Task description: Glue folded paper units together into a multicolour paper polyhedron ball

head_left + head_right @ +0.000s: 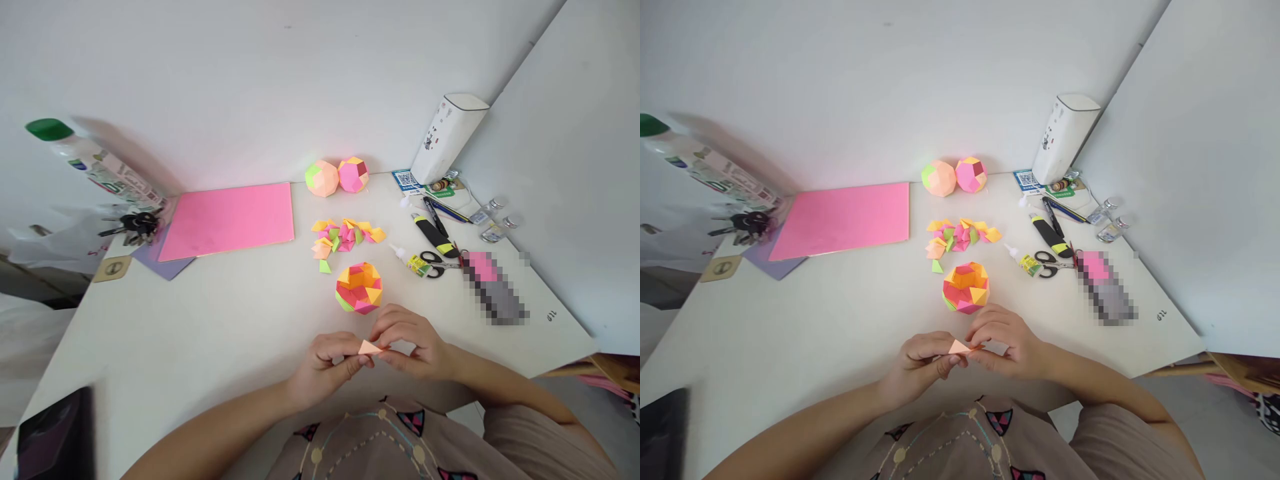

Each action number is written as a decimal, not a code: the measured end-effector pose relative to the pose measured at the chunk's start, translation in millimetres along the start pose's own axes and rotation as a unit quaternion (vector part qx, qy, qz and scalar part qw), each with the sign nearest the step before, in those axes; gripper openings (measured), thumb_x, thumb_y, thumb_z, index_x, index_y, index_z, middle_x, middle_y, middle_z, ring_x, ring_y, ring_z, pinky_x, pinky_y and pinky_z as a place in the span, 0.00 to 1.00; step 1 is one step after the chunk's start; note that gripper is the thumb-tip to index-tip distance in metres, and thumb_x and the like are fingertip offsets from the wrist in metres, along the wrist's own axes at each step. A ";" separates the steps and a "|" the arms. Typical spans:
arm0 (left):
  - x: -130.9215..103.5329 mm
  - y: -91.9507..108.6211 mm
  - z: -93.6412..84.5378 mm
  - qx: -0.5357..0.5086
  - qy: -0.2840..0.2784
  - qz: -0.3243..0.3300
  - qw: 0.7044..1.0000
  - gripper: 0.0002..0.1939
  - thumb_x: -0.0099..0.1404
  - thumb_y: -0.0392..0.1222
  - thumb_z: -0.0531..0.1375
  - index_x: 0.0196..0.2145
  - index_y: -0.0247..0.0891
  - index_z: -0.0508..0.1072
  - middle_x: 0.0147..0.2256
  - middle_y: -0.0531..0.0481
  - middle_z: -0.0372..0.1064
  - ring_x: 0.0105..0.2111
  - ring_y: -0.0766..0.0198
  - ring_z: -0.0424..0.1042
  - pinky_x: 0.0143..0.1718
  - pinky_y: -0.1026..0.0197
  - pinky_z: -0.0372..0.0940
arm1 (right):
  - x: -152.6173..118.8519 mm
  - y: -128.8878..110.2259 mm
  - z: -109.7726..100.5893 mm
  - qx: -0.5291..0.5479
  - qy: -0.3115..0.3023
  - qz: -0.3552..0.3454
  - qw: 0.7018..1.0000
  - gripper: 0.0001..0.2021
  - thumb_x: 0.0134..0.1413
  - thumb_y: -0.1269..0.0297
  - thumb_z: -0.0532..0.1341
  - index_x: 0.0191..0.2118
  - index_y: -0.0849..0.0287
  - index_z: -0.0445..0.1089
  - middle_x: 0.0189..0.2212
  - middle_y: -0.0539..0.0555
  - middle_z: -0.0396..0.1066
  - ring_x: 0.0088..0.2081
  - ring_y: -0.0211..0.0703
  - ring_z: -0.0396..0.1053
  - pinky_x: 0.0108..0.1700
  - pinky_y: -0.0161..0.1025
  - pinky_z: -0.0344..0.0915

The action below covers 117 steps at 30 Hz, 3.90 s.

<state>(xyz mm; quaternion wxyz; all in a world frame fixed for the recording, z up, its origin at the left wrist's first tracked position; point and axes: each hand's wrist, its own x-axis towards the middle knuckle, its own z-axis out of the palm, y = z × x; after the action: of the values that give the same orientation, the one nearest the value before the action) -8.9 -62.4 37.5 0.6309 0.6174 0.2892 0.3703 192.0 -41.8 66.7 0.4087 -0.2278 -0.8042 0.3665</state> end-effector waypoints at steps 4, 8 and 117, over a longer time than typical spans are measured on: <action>-1.9 0.5 -0.5 0.056 -0.010 0.046 0.997 0.09 0.65 0.36 0.56 0.36 0.39 0.77 0.26 0.48 0.72 0.26 0.67 0.68 0.27 0.65 0.62 | -1.5 -1.9 -2.5 0.022 -0.008 -0.002 1.000 0.06 0.55 0.71 0.59 0.39 0.56 0.69 0.32 0.57 0.73 0.34 0.44 0.69 0.37 0.46 0.68; 0.3 -14.8 -11.7 0.235 0.165 0.142 0.947 0.10 0.63 0.34 0.55 0.41 0.40 0.73 0.29 0.47 0.67 0.30 0.63 0.67 0.31 0.60 0.64 | -7.2 5.0 -14.2 0.019 0.084 0.096 0.992 0.04 0.60 0.68 0.55 0.39 0.54 0.67 0.37 0.58 0.71 0.40 0.47 0.69 0.43 0.49 0.66; 15.1 -47.1 -19.9 0.343 0.143 0.126 0.920 0.61 0.47 0.59 0.67 0.66 0.47 0.31 0.63 0.34 0.43 0.61 0.40 0.47 0.57 0.36 0.51 | -4.3 -22.3 -14.1 0.090 0.179 0.100 0.975 0.14 0.56 0.57 0.60 0.47 0.53 0.63 0.38 0.59 0.70 0.40 0.48 0.69 0.35 0.45 0.69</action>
<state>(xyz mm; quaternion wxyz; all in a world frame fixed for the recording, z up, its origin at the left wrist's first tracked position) -11.7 -37.0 -9.4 0.2807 0.7678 0.4050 0.4094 204.6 -53.1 87.5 0.5258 -0.3313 -0.6547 0.4302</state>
